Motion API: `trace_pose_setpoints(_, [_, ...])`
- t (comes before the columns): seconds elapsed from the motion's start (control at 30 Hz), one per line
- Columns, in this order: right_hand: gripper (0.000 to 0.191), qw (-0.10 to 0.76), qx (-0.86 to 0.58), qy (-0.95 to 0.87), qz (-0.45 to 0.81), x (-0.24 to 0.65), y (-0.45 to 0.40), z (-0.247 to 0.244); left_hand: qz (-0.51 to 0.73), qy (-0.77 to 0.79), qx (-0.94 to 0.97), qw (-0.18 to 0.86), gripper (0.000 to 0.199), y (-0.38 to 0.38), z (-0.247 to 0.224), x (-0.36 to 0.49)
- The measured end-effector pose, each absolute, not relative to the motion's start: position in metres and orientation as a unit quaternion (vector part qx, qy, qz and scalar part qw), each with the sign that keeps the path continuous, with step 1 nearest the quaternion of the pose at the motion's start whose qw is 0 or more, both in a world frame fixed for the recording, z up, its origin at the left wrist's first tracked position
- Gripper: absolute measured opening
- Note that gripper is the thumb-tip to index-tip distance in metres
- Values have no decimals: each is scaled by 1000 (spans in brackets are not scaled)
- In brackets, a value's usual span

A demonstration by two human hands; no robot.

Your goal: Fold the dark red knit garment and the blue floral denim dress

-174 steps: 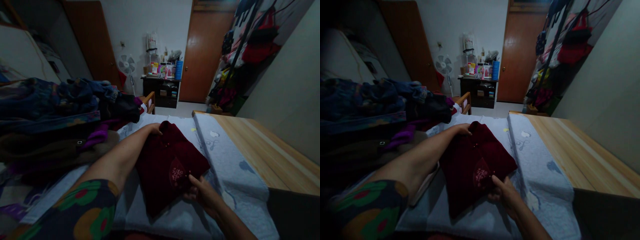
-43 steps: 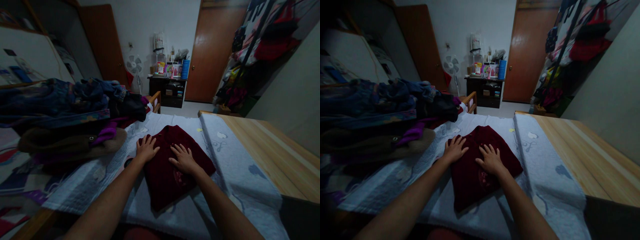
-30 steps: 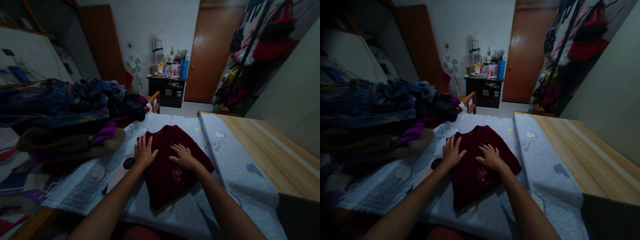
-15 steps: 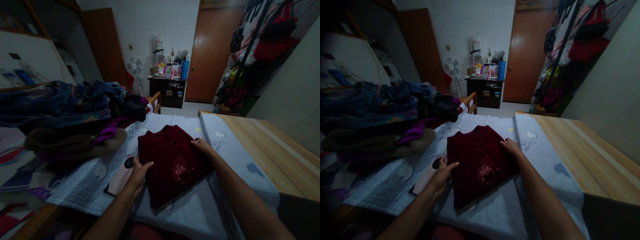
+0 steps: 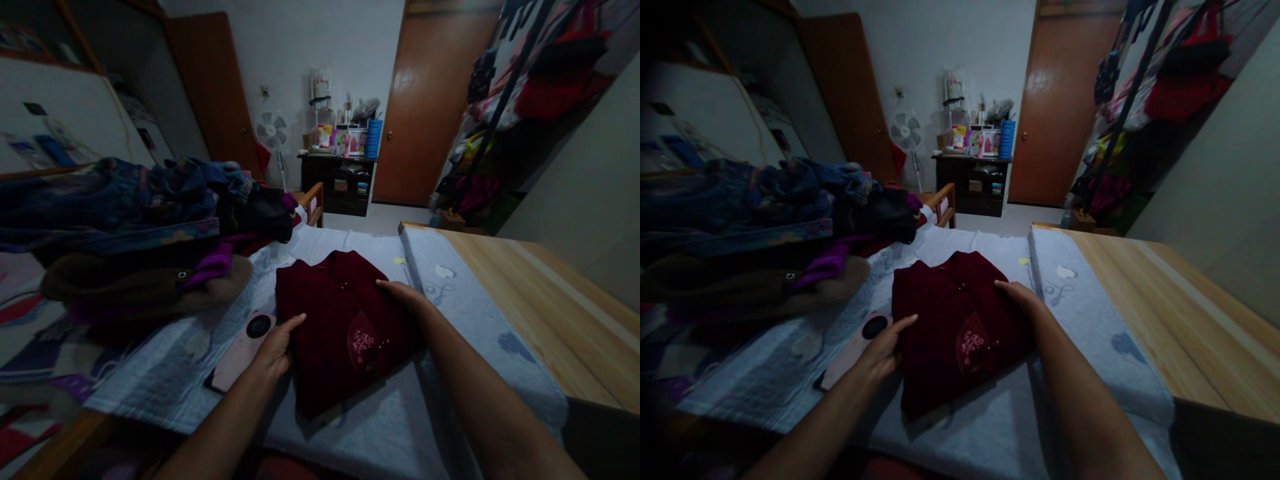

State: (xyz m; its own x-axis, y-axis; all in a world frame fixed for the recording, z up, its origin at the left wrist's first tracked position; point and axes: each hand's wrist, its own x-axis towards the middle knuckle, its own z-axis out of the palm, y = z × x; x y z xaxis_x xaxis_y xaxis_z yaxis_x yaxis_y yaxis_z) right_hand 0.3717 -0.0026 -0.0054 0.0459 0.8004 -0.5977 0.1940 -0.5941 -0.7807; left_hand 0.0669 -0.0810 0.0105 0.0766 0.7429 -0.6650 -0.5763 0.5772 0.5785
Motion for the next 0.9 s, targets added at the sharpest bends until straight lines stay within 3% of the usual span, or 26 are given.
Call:
trace_pose_setpoints(0.43, [42,355,-509,-270,736,370,0,7,461,459,89,755,44,-79,1,71])
trace_pose_setpoints(0.9, [31,281,-550,-233,751,371,3,3,450,432,23,781,34,-74,-3,62])
